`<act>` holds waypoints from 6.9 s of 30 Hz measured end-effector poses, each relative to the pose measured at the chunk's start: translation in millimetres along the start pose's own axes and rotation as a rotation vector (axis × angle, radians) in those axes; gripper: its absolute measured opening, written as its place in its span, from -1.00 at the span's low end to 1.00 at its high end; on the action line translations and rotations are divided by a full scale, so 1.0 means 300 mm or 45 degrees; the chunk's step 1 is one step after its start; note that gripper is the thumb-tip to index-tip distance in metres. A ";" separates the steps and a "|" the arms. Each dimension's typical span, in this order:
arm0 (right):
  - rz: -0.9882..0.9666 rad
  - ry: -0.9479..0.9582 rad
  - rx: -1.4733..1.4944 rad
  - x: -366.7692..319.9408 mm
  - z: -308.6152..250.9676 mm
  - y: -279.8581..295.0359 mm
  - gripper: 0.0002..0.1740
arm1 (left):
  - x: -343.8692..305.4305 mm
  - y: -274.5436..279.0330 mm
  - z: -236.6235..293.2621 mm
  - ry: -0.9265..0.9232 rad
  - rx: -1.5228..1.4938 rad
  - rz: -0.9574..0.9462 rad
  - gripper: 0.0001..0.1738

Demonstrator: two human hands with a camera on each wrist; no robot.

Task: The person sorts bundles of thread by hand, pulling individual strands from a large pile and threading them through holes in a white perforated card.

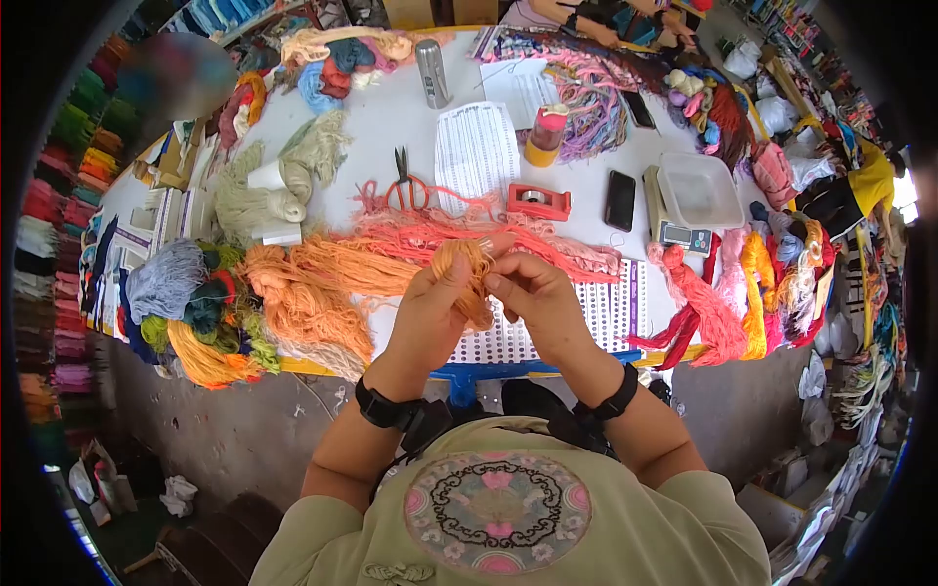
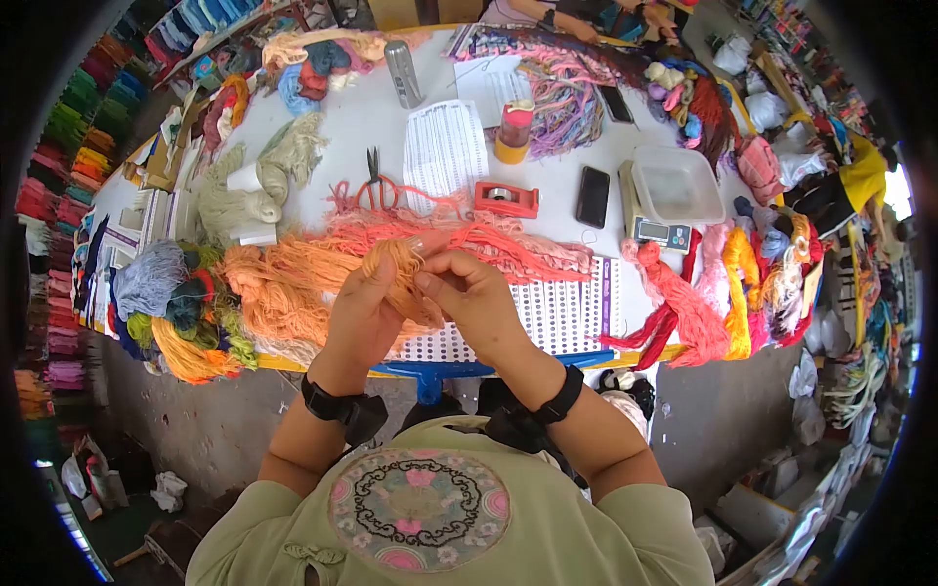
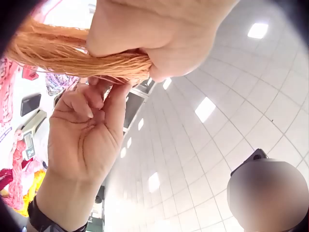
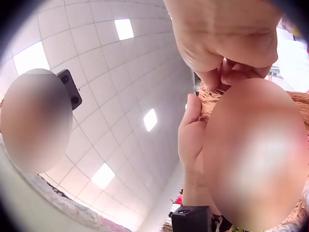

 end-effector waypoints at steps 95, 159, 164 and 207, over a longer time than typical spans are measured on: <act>0.826 0.734 -0.365 -0.110 -0.155 0.312 -0.79 | -0.071 0.305 0.182 0.054 -0.199 0.304 -0.77; 0.120 -0.108 -1.323 0.310 0.739 0.657 -0.73 | 0.472 0.544 -0.827 0.236 0.920 0.623 -0.73; 0.150 -0.096 -1.331 0.309 0.735 0.657 -0.75 | 0.435 0.449 -0.828 0.664 0.176 0.545 -0.71; 0.075 -0.070 -0.026 0.013 0.050 0.112 -0.88 | 0.049 -0.028 -0.102 -0.001 0.171 -0.007 -0.49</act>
Point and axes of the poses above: each hand's wrist, its own x-axis towards the middle knuckle, its own y-axis out of the back of the hand, z = x × y, the point moved 5 cm from there along x, towards the middle knuckle, and after that the axes turned 12 degrees about z, right-handed, at the moved point
